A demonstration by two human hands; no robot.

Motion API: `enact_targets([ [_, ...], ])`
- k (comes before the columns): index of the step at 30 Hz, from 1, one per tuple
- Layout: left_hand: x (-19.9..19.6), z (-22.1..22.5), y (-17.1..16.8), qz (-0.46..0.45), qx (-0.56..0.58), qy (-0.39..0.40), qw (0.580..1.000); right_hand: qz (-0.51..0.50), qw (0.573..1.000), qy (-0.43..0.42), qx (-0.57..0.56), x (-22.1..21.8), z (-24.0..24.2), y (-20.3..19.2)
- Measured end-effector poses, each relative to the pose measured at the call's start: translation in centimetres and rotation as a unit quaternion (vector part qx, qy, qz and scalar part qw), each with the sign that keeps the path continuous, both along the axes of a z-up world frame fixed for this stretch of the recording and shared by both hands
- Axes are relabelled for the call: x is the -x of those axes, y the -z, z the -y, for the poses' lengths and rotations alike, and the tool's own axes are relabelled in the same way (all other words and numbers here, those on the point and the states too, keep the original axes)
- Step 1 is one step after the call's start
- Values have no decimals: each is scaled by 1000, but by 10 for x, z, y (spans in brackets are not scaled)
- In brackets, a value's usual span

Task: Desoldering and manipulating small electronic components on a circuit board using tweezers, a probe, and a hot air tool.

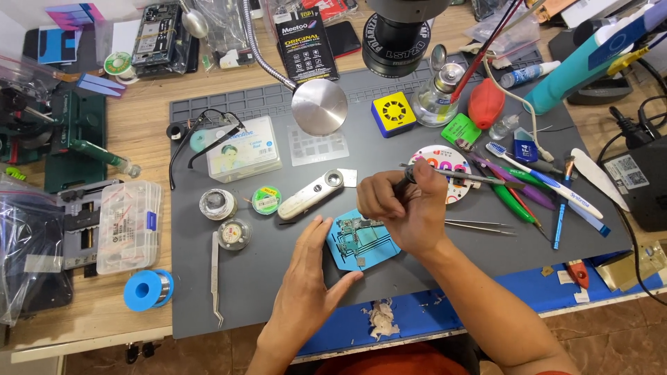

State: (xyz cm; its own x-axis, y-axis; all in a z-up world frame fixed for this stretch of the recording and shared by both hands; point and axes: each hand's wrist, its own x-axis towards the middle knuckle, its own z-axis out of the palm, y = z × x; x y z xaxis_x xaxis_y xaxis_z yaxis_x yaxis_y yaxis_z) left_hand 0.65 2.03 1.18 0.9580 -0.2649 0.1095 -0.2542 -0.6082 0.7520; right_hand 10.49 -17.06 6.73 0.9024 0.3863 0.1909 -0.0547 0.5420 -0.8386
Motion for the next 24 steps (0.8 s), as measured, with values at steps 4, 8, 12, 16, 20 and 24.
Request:
enact_targets([
  [4, 0, 0, -2, -6, 12, 4, 1000, 55, 997, 10, 45, 12, 17, -28],
  [8, -1, -1, 1, 4, 5, 11, 1000, 84, 957, 12, 276, 38, 53, -44],
  [12, -3, -5, 0, -17, 24, 18, 999, 207, 755, -44, 621, 60, 81, -38],
  [16, -4, -5, -4, -5, 33, 35, 999, 288, 707, -100, 638, 86, 108, -2],
  [20, -5, -5, -2, 0, 34, 42, 999, 359, 692, -6, 626, 97, 104, 21],
  [24, -3, -3, -2, 73, 58, 45, 995, 416, 647, 78, 634, 96, 104, 29],
])
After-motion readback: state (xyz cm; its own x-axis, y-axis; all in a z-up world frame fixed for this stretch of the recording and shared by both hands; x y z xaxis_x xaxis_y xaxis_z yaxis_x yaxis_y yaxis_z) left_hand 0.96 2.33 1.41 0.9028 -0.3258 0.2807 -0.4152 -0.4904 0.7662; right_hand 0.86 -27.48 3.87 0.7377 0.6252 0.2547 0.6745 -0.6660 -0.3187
